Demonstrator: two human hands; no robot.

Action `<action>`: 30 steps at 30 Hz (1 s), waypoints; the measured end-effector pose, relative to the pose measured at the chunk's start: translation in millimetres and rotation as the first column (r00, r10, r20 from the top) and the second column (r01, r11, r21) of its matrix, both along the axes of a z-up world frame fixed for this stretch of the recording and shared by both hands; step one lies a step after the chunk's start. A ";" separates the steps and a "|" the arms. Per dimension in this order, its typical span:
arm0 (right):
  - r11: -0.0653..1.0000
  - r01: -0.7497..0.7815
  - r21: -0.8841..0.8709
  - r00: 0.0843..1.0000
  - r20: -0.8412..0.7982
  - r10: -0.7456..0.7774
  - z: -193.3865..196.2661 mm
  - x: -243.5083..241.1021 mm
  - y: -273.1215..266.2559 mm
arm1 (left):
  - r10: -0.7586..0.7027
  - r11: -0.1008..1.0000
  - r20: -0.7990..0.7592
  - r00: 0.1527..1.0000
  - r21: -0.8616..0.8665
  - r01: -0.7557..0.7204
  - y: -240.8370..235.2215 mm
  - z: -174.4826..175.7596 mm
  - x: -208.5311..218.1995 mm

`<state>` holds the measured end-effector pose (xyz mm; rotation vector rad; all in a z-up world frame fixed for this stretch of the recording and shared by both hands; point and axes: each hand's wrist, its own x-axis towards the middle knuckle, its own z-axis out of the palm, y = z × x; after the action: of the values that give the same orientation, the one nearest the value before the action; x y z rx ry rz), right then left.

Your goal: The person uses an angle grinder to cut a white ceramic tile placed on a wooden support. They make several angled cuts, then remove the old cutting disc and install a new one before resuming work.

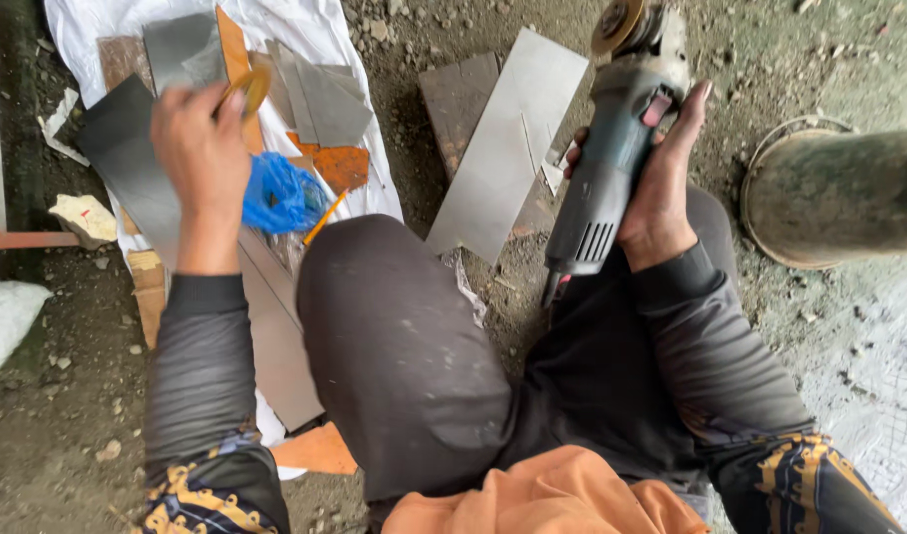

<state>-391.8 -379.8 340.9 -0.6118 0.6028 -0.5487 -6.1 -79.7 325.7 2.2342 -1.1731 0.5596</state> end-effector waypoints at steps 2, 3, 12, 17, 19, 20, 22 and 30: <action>0.996 0.001 -0.088 1.000 0.029 0.002 -1.6 -9.1 -2.0 | -0.199 0.980 0.008 0.980 -0.010 0.199 -38.1 25.0 -20.2; 0.991 0.004 -0.135 0.999 0.047 0.002 -2.1 -14.2 -2.7 | -0.302 0.953 0.013 0.953 -0.016 0.302 -59.5 29.7 -32.0; 0.992 0.093 -0.087 0.994 0.060 -0.088 -2.8 -48.7 -15.9 | -0.358 0.896 -0.034 0.933 0.267 0.354 -207.8 -97.7 -154.0; 0.996 0.076 0.053 0.990 0.111 -0.081 -11.1 -62.8 -17.3 | -0.251 0.863 -0.023 0.968 0.447 0.235 -192.1 -203.0 -196.9; 0.997 0.058 0.058 0.992 0.111 -0.065 -15.1 -70.4 -16.1 | -0.241 0.813 -0.022 0.970 0.542 0.214 -170.1 -223.2 -211.1; 0.997 0.056 0.046 0.992 0.109 -0.061 -14.3 -69.2 -17.3 | -0.232 0.785 -0.018 0.972 0.587 0.198 -160.9 -224.2 -213.4; 0.998 0.050 0.034 0.991 0.123 -0.054 -10.3 -64.6 -17.9 | -0.250 0.760 -0.116 0.961 0.592 0.269 -158.2 -211.1 -217.7; 0.995 0.084 -0.055 0.969 0.238 -0.069 1.8 -52.0 -6.7 | -0.327 0.861 -0.696 0.639 0.060 0.506 -202.4 -54.6 -234.1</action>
<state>-443.8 -386.5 342.7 -0.5757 0.3858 -0.7049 -240.2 -282.1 271.1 1.9530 -1.3306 -0.5904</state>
